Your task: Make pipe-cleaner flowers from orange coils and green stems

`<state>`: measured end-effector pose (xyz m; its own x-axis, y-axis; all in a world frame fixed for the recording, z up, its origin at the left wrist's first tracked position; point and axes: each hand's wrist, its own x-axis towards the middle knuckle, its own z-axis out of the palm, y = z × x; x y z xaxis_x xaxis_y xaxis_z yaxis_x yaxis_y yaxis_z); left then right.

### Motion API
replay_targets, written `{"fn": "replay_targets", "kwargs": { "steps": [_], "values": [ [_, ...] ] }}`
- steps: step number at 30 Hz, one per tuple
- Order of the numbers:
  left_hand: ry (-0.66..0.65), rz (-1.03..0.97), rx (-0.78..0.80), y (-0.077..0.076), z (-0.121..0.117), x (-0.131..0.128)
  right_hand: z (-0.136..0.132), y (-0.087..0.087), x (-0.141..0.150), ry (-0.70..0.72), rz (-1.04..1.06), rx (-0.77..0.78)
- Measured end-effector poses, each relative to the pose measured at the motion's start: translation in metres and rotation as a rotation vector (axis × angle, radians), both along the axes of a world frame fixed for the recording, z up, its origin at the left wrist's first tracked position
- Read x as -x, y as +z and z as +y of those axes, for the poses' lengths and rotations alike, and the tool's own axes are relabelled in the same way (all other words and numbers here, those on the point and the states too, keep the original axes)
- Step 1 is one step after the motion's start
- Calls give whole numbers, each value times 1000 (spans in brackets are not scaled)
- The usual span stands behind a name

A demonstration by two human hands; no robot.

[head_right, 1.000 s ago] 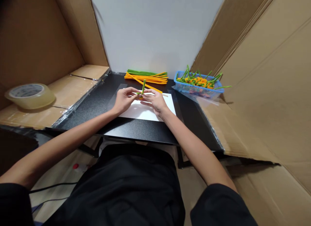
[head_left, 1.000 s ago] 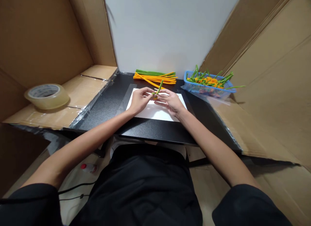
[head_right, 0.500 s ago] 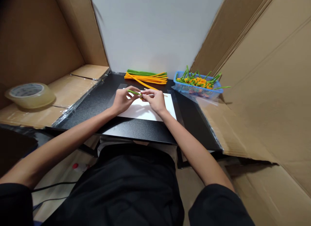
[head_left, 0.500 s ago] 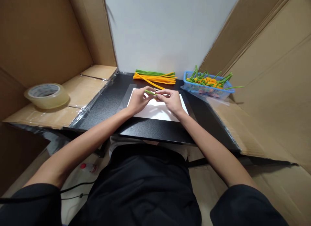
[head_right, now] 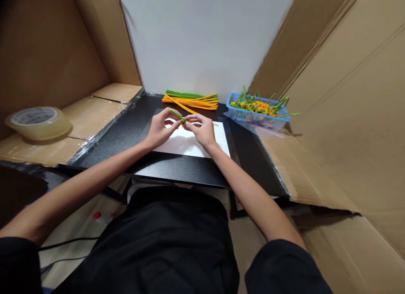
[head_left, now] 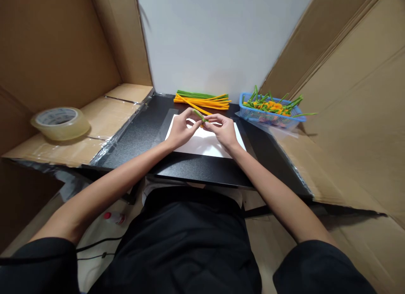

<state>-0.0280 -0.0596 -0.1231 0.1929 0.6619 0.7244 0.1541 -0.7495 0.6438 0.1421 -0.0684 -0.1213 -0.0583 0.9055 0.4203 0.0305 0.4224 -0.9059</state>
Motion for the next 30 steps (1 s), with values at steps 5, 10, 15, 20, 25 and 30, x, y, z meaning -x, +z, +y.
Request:
{"fn": "replay_targets", "kwargs": {
  "steps": [5, 10, 15, 20, 25, 30],
  "values": [
    [-2, 11, -23, -1, -1, 0, -2, 0, 3, 14, 49, 30],
    [25, 8, 6, -2, 1, 0, -4, 0, 4, 72, 97, 119],
    [17, 113, -88, 1, 6, 7, -4, 0, 1, 58, 9, 89],
    [-23, 229, -199, 8, 11, 15, -4, 7, -6, 147, -12, 101],
    [-118, 351, -213, 12, 15, 21, -3, 10, -13, 316, -8, 209],
    [-60, 340, -235, 8, 15, 18, -3, 9, -13, 322, 11, 223]
  ]
}}
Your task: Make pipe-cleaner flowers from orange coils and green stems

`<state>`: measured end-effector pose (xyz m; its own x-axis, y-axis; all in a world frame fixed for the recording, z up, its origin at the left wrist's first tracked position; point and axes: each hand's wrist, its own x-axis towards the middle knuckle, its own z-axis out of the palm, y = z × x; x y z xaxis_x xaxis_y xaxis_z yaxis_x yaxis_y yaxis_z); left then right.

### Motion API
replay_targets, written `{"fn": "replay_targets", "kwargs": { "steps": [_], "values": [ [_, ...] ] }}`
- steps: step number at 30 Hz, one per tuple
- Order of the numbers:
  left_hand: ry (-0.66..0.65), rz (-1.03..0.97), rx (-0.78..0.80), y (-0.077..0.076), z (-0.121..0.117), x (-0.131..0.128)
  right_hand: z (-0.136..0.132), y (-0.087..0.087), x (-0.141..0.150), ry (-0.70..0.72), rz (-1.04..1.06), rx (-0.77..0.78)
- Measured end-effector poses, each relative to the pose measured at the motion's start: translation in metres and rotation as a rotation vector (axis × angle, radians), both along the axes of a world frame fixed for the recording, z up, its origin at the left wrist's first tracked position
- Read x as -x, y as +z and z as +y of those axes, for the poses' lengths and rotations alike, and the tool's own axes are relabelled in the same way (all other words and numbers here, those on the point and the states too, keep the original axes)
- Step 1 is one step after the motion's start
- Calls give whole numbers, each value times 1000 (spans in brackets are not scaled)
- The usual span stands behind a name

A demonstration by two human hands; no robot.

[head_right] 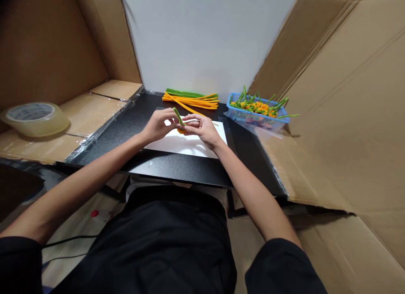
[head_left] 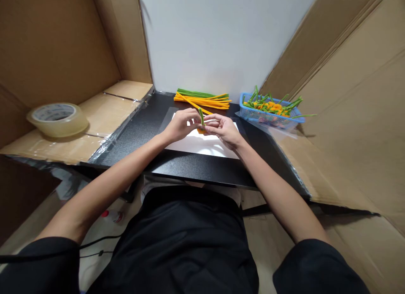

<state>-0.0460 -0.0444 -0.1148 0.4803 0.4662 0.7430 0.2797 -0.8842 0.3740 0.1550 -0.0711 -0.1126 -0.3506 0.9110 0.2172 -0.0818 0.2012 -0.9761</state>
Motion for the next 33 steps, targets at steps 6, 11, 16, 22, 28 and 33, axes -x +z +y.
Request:
{"fn": "replay_targets", "kwargs": {
  "steps": [6, 11, 16, 22, 28, 33],
  "values": [
    [133, 103, -192, -4, -2, -4, -2, -2, 10, -196, -46, -112],
    [181, 220, -290, -2, -2, -3, -3, -7, 17, -263, 1, -87],
    [162, 116, -214, -7, 0, -2, 1, -13, 17, -201, 40, -23],
    [177, -51, -21, -15, 1, -5, 4, -12, 13, -267, 27, -106],
    [250, -186, 87, -17, -4, -12, 2, -10, 15, -316, 37, -155],
    [252, -255, 230, -15, -8, -17, 1, -11, 15, -342, 92, -189]
  ]
}}
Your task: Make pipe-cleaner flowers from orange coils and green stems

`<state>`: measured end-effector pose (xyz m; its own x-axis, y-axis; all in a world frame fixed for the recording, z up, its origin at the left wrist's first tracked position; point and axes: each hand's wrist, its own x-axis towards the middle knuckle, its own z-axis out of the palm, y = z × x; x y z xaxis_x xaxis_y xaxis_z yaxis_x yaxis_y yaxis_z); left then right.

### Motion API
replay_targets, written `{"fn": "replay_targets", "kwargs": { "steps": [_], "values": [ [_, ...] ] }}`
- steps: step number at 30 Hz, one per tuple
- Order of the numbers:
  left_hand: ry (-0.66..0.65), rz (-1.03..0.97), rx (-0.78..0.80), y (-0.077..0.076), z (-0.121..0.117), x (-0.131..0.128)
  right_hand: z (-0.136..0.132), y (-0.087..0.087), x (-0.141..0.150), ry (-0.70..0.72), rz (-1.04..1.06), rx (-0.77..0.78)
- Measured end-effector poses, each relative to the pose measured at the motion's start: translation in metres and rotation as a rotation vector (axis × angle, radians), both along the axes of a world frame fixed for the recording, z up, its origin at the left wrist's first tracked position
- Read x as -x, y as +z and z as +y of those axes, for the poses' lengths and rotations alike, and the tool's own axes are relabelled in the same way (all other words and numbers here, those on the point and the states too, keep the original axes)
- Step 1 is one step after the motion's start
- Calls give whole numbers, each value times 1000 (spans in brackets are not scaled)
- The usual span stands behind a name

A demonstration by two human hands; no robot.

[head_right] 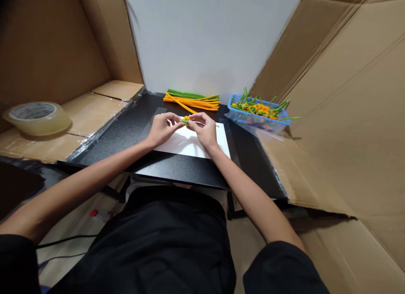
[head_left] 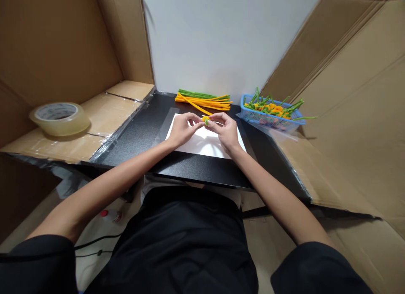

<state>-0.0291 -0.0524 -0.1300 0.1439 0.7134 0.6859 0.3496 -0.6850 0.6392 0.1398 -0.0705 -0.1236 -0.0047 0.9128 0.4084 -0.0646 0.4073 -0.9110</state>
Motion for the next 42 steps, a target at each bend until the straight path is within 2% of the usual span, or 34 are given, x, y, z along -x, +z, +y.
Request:
{"fn": "replay_targets", "kwargs": {
  "steps": [5, 13, 17, 19, 21, 25, 28, 32, 36, 42],
  "values": [
    [-7, -15, 48, 1, -2, -1, 1, -2, 0, -14, -10, -6],
    [151, 209, -172, -3, -1, -1, -1, -2, 3, 44, 79, 46],
    [159, 366, -249, 2, -4, 0, 1, -2, 2, 72, 128, 133],
    [140, 383, -249, 5, -5, 0, 2, -3, 1, 87, 144, 170],
    [97, 301, -154, 5, -6, 0, 3, -4, 0, 88, 143, 177],
    [-64, -8, 177, 1, -1, -3, 4, -3, -1, 116, 143, 155],
    [-169, -235, 369, -1, 3, -5, 3, -1, -1, 163, 138, 156],
    [-268, -393, 583, 1, 3, -5, 4, -4, -2, 189, 92, 146],
    [-274, -436, 648, 3, 1, -5, 5, -8, -4, 195, 50, 118],
    [-264, -475, 592, 2, 1, -6, 1, -3, -1, 217, -87, 61]
  ]
}}
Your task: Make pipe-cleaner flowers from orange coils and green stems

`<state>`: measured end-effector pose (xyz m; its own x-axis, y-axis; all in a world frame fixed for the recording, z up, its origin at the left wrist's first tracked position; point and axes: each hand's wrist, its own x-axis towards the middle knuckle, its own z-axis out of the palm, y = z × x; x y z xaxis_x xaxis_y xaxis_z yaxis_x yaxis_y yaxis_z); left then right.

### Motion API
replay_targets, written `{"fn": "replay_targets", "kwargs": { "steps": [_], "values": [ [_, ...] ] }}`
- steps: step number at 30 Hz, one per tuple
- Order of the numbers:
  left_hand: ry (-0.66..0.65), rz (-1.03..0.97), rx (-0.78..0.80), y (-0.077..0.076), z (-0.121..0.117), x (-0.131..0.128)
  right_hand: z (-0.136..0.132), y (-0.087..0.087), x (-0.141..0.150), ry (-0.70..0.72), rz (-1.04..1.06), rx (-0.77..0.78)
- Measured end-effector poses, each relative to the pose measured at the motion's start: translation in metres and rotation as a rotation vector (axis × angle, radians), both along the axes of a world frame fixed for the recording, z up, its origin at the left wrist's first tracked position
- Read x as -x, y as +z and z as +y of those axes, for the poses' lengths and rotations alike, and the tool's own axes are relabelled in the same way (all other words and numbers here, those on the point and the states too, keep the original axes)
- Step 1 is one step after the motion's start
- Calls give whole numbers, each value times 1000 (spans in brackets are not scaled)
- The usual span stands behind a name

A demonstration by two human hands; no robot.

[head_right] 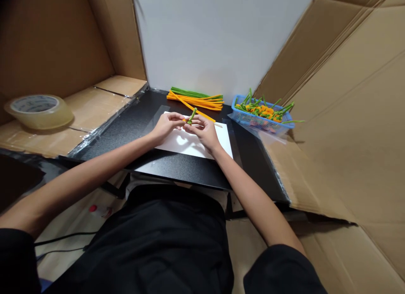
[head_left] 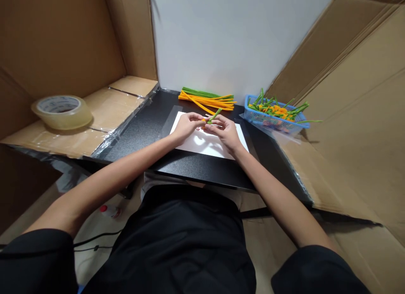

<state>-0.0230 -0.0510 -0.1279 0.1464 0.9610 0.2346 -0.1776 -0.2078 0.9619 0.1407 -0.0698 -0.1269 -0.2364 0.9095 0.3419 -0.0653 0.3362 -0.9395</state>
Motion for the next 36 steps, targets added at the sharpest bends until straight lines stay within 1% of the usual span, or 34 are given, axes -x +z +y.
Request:
{"fn": "replay_targets", "kwargs": {
  "steps": [2, 6, 9, 11, 14, 17, 19, 21, 24, 28, 32, 34, 36],
  "values": [
    [30, 25, -77, -1, 0, -1, 1, 0, 1, -36, 5, -16],
    [123, 139, -247, -3, 2, 0, 6, 0, -2, -174, 65, -74],
    [125, 116, -262, -5, 3, 2, 8, 2, -7, -236, 170, -55],
    [97, 87, -233, -6, 3, 2, 8, 4, -9, -226, 212, -21],
    [31, 64, -190, -5, 2, 1, 6, 5, -8, -151, 196, 10],
    [-88, 22, -164, -4, 0, -1, 5, 5, -5, -37, 131, -20],
    [-135, -6, -165, -3, -1, -1, 5, 5, -4, 7, 97, -52],
    [-140, -31, -172, -1, -2, 0, 4, 6, -4, 8, 69, -73],
    [-104, -63, -156, 2, -3, 1, 3, 8, -8, -21, -14, -111],
    [-102, -76, -144, 3, -4, 1, 4, 8, -11, -89, -121, -159],
    [-82, -27, -95, -4, 1, 1, 1, 6, -8, -189, -163, -217],
    [-23, 17, -85, -5, 5, 3, -1, 12, -10, -263, -180, -274],
    [62, 55, -131, 3, 4, 7, 0, 27, -23, -403, -233, -394]
  ]
}}
